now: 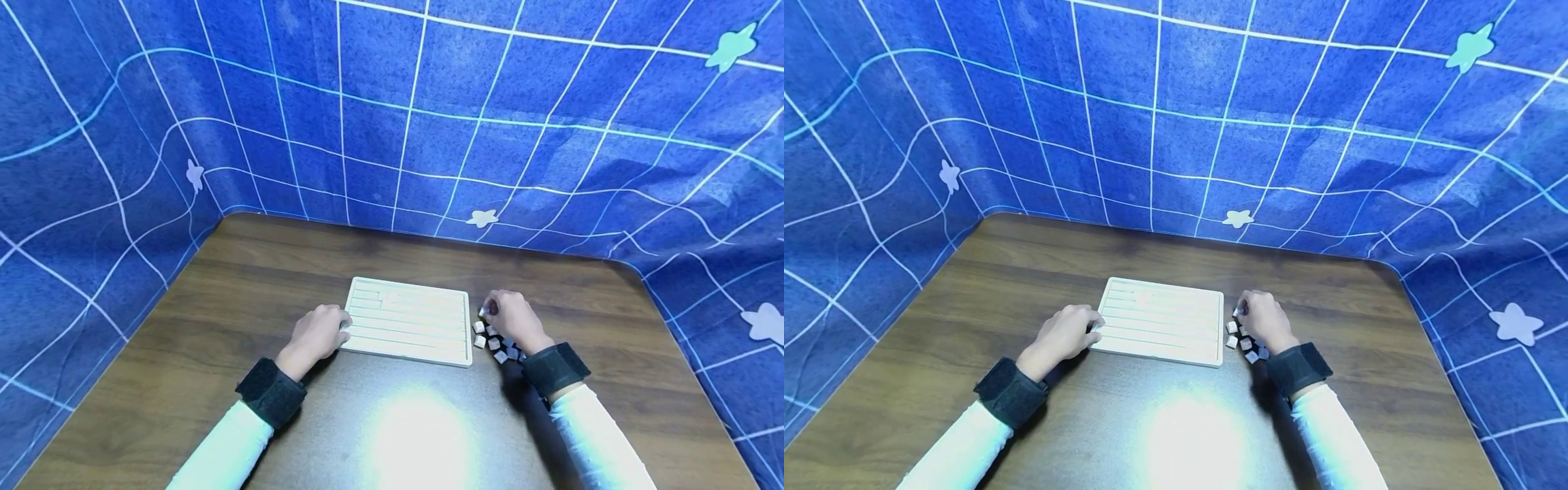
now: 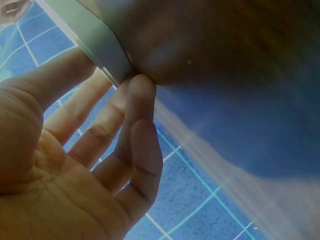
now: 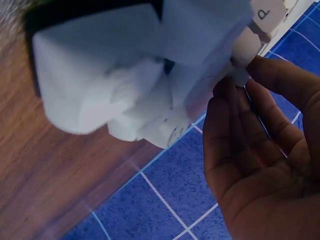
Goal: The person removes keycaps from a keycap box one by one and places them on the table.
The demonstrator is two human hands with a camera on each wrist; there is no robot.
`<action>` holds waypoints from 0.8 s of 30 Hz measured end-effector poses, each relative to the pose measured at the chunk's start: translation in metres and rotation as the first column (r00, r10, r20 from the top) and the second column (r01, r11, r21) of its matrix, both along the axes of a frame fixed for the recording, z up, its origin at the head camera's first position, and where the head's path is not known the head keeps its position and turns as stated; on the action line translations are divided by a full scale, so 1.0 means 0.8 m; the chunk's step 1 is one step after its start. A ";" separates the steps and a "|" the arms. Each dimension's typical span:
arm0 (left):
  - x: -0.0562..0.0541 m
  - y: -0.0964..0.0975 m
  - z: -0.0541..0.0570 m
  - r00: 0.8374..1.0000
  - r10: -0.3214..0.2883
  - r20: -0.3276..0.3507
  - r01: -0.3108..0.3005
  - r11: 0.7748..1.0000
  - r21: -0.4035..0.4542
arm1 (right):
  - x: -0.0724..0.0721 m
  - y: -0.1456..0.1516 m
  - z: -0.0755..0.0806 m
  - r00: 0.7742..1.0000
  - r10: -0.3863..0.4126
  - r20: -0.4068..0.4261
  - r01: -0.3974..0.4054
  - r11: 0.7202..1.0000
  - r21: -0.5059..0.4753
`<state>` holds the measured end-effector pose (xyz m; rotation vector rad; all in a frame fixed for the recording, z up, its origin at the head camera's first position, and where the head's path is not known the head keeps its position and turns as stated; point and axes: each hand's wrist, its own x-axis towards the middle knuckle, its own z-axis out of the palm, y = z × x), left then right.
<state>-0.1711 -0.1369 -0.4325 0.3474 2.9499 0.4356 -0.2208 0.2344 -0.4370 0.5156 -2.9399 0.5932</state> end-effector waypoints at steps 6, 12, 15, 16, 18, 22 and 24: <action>0.000 0.000 0.000 1.000 0.004 0.000 -0.004 1.000 0.005 | 0.000 0.001 -0.001 0.999 -0.025 0.047 0.024 0.999 0.021; 0.000 0.001 0.001 1.000 -0.001 -0.004 0.001 1.000 0.003 | 0.001 0.001 0.001 0.994 -0.055 0.090 0.053 0.998 0.030; 0.000 0.002 0.001 1.000 -0.001 -0.005 0.001 1.000 0.001 | 0.002 0.001 0.002 0.993 -0.062 0.099 0.059 0.998 0.037; -0.001 0.002 0.000 1.000 0.000 -0.005 0.000 1.000 0.001 | 0.003 0.000 0.003 0.993 -0.063 0.097 0.059 0.997 0.041; 0.000 0.002 0.000 1.000 0.002 -0.004 -0.002 1.000 0.002 | 0.004 -0.001 0.005 0.994 -0.065 0.085 0.061 0.997 0.045; 0.000 0.001 0.000 1.000 0.003 -0.007 -0.003 1.000 0.008 | 0.005 -0.005 0.010 0.997 -0.058 0.047 0.056 0.998 0.039; 0.000 0.000 0.001 1.000 0.005 -0.011 -0.005 1.000 0.007 | 0.004 -0.011 0.012 0.999 -0.035 0.026 0.034 0.999 0.027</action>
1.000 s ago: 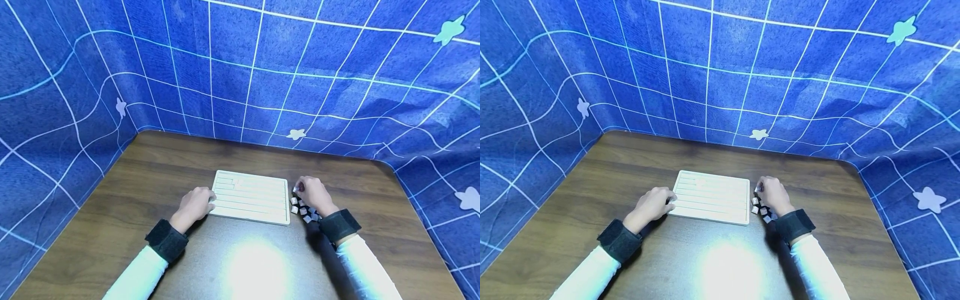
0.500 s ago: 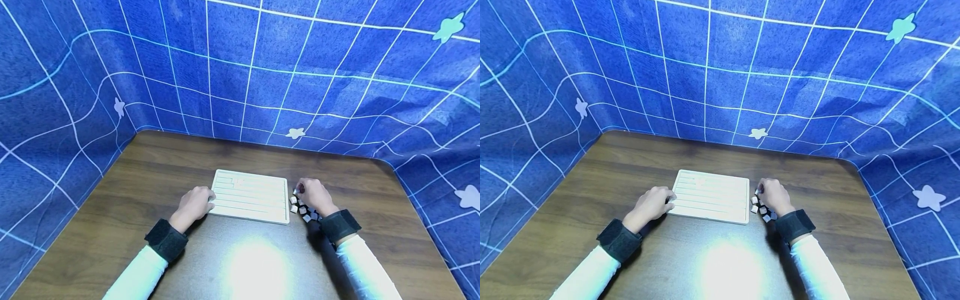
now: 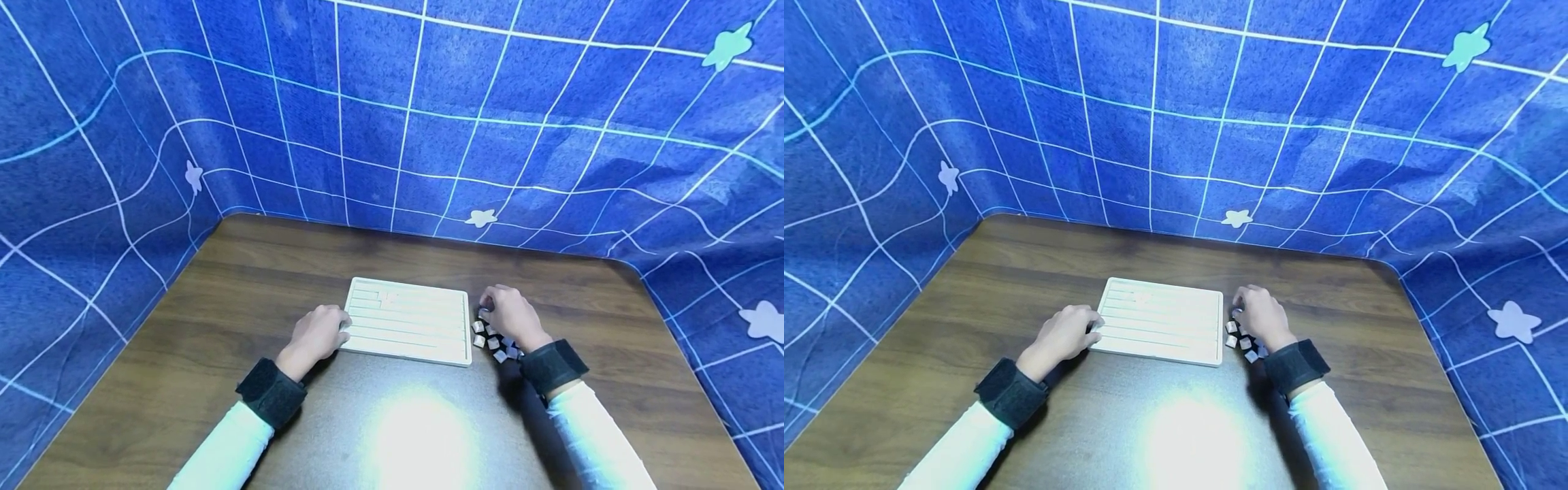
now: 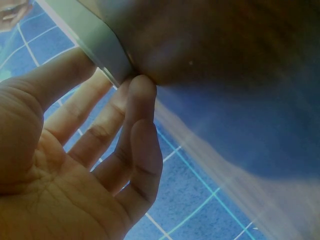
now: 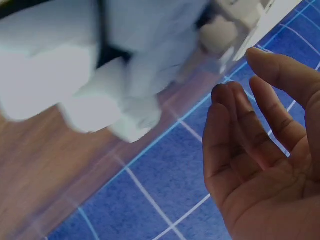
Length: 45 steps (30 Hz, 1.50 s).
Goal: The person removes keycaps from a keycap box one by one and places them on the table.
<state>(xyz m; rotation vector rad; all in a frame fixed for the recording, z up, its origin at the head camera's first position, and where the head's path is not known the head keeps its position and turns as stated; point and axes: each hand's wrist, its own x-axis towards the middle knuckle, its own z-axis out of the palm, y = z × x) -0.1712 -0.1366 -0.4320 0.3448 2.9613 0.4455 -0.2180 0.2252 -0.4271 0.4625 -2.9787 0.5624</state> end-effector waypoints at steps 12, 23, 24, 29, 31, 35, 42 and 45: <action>0.000 -0.004 -0.004 1.000 0.011 0.006 -0.011 1.000 -0.005 | -0.014 -0.071 0.013 0.995 0.092 0.038 -0.091 0.996 -0.020; 0.000 -0.002 -0.003 1.000 0.026 0.018 -0.026 1.000 -0.009 | -0.026 -0.125 0.002 0.989 0.149 0.022 -0.147 0.987 -0.062; 0.000 -0.002 -0.003 0.999 0.027 0.020 -0.027 1.000 -0.006 | -0.026 -0.129 0.002 0.988 0.153 0.028 -0.151 0.986 -0.069; 0.000 -0.002 -0.003 1.000 0.022 0.016 -0.022 1.000 0.007 | -0.028 -0.152 0.005 0.983 0.182 0.033 -0.178 0.980 -0.087; 0.000 -0.001 -0.003 1.000 0.022 0.012 -0.022 1.000 0.011 | -0.029 -0.159 0.006 0.981 0.191 0.030 -0.188 0.978 -0.093; 0.000 -0.001 -0.003 1.000 0.024 0.005 -0.024 1.000 0.016 | -0.031 -0.171 0.008 0.980 0.198 0.038 -0.193 0.976 -0.096; 0.001 0.000 -0.002 1.000 0.021 0.006 -0.021 1.000 0.009 | -0.035 -0.183 0.007 0.978 0.191 0.087 -0.183 0.979 -0.089; 0.001 -0.001 -0.002 1.000 0.016 -0.001 -0.016 1.000 0.009 | -0.036 -0.186 0.006 0.978 0.185 0.097 -0.177 0.980 -0.089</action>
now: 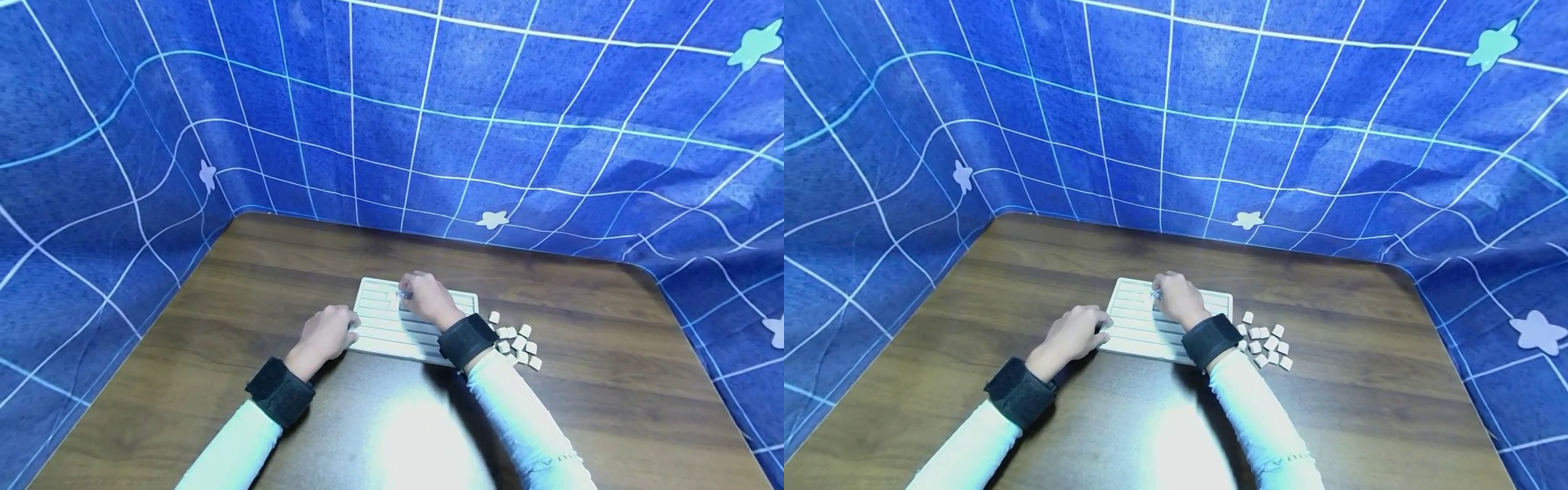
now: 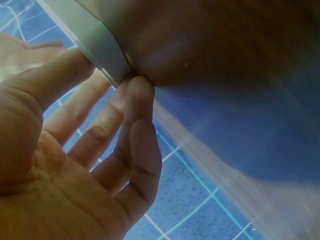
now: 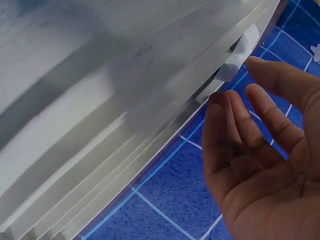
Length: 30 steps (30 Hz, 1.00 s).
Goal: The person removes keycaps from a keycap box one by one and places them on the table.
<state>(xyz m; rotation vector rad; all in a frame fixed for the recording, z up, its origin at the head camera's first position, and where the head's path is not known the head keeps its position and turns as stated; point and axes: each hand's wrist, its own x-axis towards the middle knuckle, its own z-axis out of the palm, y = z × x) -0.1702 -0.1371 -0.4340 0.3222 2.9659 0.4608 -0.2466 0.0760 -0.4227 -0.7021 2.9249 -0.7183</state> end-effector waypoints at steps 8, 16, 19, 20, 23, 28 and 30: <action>0.000 0.000 0.001 1.000 -0.002 -0.011 0.002 1.000 0.002 | -0.002 -0.005 -0.002 0.999 -0.025 0.028 0.025 0.999 0.035; 0.000 0.001 0.002 1.000 0.002 -0.013 -0.002 1.000 0.000 | -0.004 -0.007 -0.005 0.999 -0.025 0.030 0.023 0.998 0.050; 0.000 0.001 0.002 1.000 0.002 -0.019 -0.002 1.000 0.000 | -0.004 -0.007 -0.005 0.999 -0.029 0.034 0.027 0.998 0.057; 0.000 0.000 0.002 1.000 0.002 -0.021 -0.002 1.000 0.000 | -0.004 -0.008 -0.006 0.999 -0.033 0.034 0.031 0.998 0.061; 0.000 0.001 0.001 1.000 0.004 -0.020 -0.004 1.000 0.000 | -0.004 -0.008 -0.006 0.998 -0.041 0.042 0.038 0.997 0.073; -0.001 0.000 0.000 1.000 0.001 -0.023 -0.001 1.000 -0.005 | -0.005 -0.009 -0.008 0.997 -0.049 0.052 0.045 0.996 0.074; -0.001 0.000 0.000 1.000 -0.001 -0.026 0.001 1.000 -0.003 | -0.005 -0.009 -0.008 0.998 -0.046 0.048 0.043 0.997 0.065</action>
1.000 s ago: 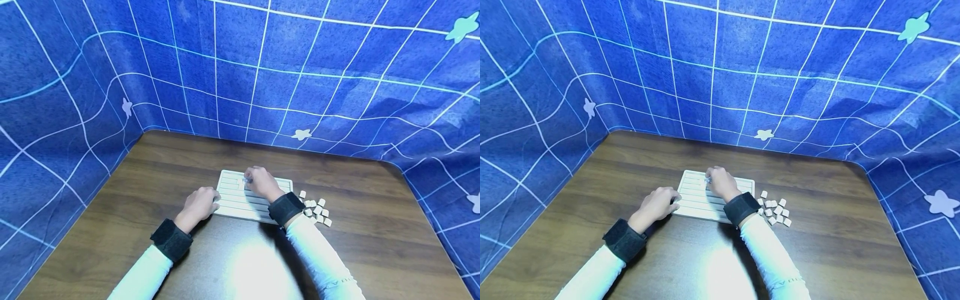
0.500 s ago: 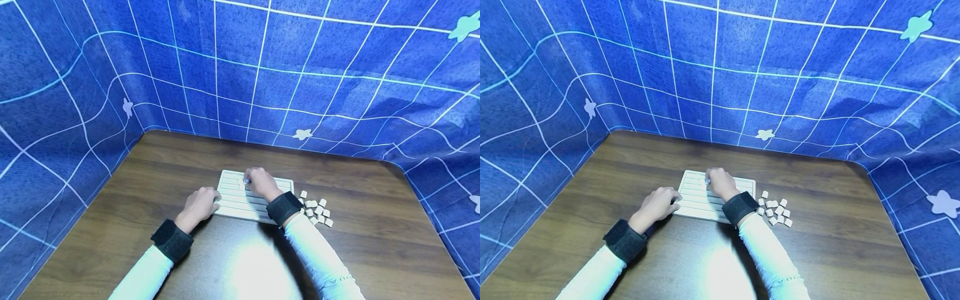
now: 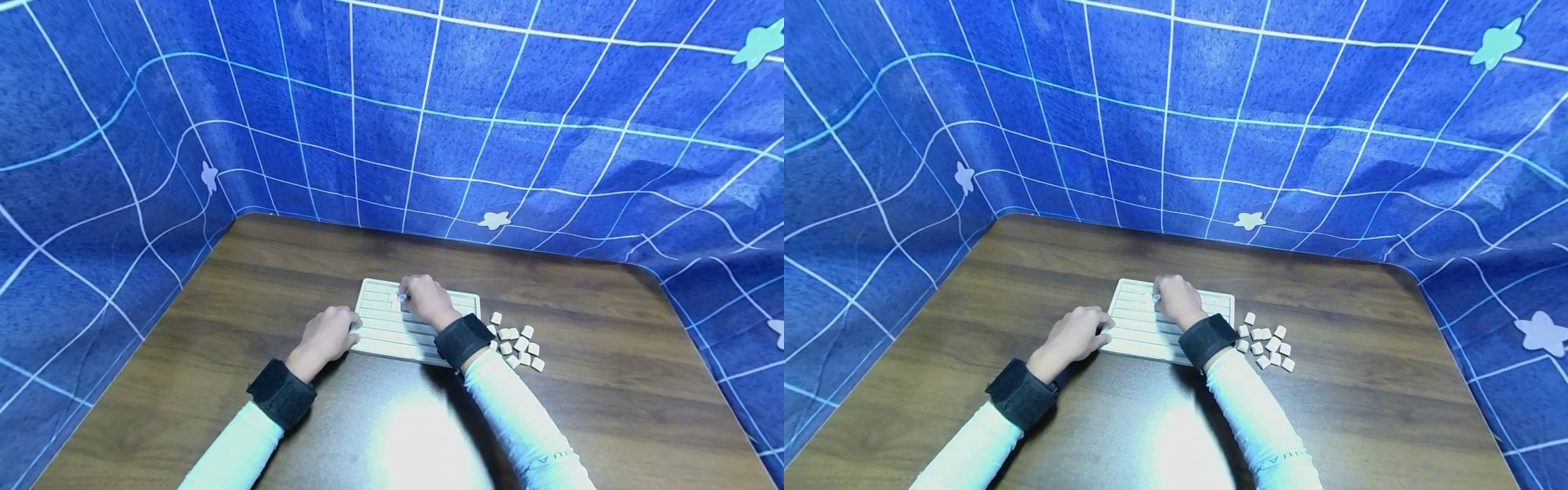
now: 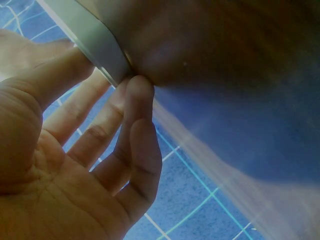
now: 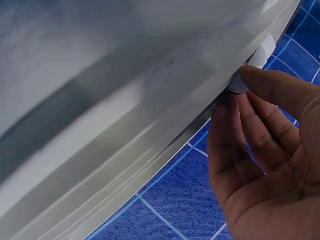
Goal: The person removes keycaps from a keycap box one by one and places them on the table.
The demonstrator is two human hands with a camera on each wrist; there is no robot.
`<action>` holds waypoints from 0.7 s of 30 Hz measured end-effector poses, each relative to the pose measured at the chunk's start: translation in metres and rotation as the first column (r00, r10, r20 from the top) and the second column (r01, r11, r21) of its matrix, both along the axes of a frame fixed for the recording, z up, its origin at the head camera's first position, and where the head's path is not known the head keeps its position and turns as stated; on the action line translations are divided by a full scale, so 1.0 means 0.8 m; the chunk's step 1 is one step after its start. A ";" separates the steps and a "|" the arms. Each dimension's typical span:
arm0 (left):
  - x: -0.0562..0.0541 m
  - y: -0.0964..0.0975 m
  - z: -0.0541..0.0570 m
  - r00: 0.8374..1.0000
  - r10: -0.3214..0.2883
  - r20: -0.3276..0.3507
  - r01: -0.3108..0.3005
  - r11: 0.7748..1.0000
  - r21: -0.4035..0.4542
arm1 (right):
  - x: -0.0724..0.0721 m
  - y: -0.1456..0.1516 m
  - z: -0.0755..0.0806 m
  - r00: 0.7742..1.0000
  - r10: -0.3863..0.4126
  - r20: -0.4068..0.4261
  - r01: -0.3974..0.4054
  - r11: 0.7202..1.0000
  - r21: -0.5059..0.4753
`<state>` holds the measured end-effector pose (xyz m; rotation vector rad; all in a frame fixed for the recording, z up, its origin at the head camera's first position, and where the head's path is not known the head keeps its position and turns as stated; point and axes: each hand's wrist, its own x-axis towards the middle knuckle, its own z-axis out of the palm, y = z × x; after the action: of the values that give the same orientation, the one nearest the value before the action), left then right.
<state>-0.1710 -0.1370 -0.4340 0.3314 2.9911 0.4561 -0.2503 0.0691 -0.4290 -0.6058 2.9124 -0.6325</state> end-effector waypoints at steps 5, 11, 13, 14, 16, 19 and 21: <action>0.002 -0.001 -0.001 1.000 -0.008 -0.018 0.008 1.000 0.010 | -0.002 0.002 -0.004 0.999 0.023 -0.049 -0.024 0.999 -0.025; 0.002 -0.001 0.000 1.000 -0.012 -0.024 0.012 1.000 0.003 | -0.003 0.012 0.002 0.994 0.050 -0.096 -0.058 0.995 -0.082; 0.002 -0.001 0.000 1.000 -0.008 -0.016 0.008 1.000 0.001 | -0.002 0.018 0.008 0.991 0.060 -0.116 -0.073 0.992 -0.107; 0.002 -0.001 0.000 1.000 -0.007 -0.013 0.007 1.000 0.001 | -0.002 0.022 0.011 0.990 0.061 -0.127 -0.077 0.990 -0.120; 0.002 0.000 0.000 1.000 -0.005 -0.008 0.005 1.000 0.003 | 0.000 0.031 0.018 0.988 0.063 -0.144 -0.083 0.988 -0.133; 0.002 0.000 0.001 1.000 -0.010 -0.013 0.010 1.000 0.001 | 0.004 0.046 0.025 0.985 0.056 -0.166 -0.080 0.987 -0.139; 0.002 0.000 0.001 1.000 -0.012 -0.017 0.013 1.000 0.002 | 0.006 0.056 0.029 0.984 0.046 -0.175 -0.070 0.988 -0.134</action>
<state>-0.1697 -0.1370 -0.4331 0.3556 3.0030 0.4575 -0.2459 0.1137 -0.4062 -0.7960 3.0121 -0.8217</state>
